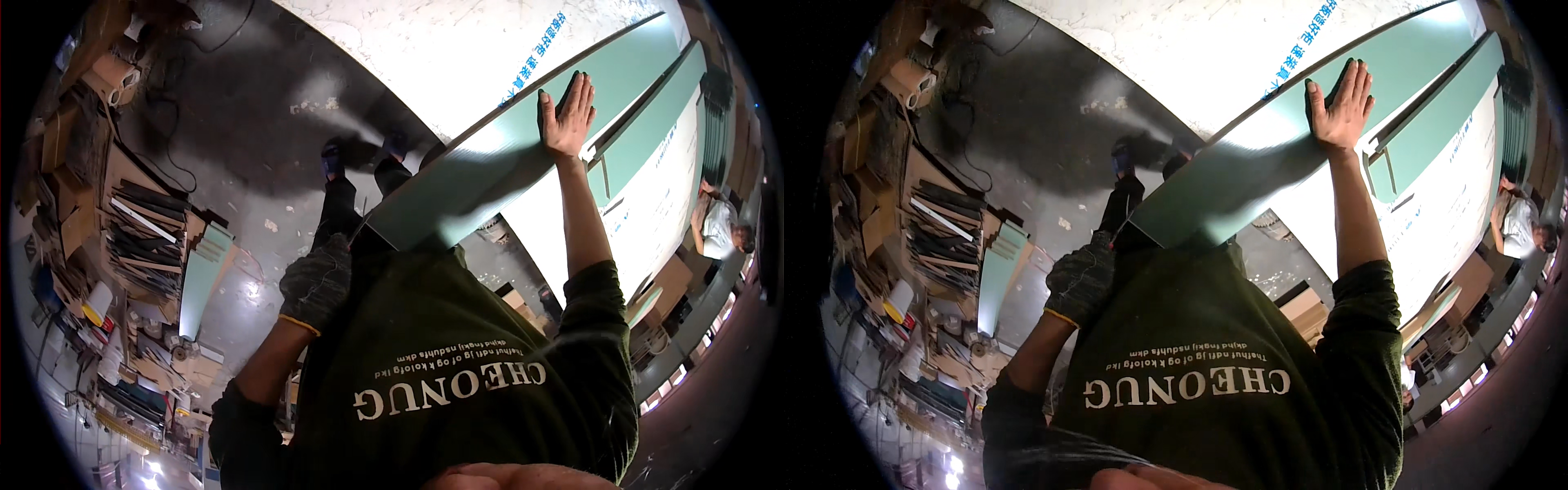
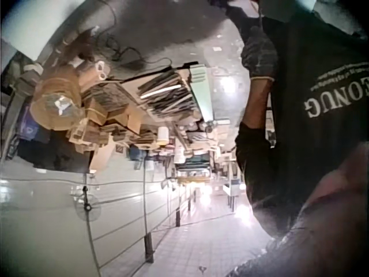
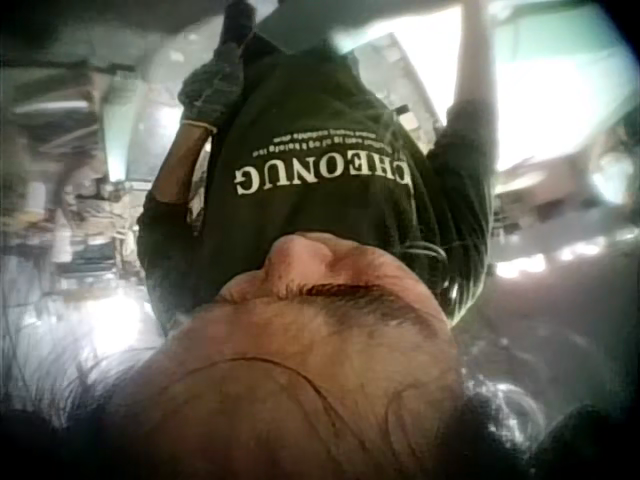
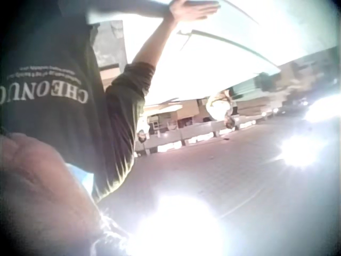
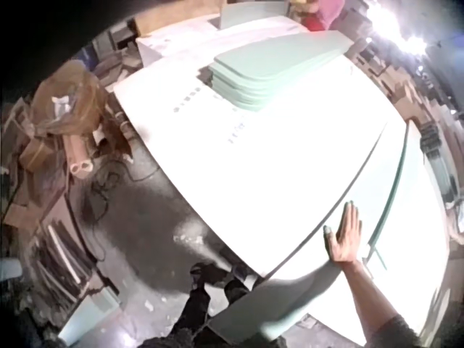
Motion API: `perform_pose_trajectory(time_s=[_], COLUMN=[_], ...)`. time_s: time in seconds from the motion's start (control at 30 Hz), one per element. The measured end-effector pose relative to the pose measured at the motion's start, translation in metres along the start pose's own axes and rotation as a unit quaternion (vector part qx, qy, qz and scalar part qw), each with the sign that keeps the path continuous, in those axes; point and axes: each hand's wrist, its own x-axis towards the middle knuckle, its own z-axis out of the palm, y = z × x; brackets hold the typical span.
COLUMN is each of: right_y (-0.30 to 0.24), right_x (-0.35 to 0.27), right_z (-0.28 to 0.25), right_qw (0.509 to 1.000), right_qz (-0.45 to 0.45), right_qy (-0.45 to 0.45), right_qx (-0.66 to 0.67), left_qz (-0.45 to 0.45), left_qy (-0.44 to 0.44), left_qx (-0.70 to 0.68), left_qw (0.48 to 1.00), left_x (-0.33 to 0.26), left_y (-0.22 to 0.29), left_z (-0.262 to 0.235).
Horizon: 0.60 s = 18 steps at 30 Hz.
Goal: Trimming the edges of thin green composite panels using a utility knife on a workbench.
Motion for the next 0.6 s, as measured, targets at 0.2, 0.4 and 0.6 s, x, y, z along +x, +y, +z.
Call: perform_pose_trajectory(time_s=[0.2, 0.4, 0.6], right_y=[0.003, 0.0, -0.005], right_x=[-0.003, -0.002, 0.002], right_z=[0.003, -0.001, 0.001], right_qw=[1.0, 1.0, 0.999], right_qz=[0.0, -0.003, 0.028], right_qy=[0.001, 0.01, 0.033], right_qx=[-0.002, -0.005, 0.015], left_qz=[0.018, -0.013, -0.032], left_qy=[0.029, -0.044, 0.139], left_qx=[0.041, -0.104, -0.691], left_qw=[0.999, 0.993, 0.709], left_x=[0.003, 0.022, 0.072], left_y=[-0.002, -0.048, -0.01], left_z=[0.017, 0.084, 0.065])
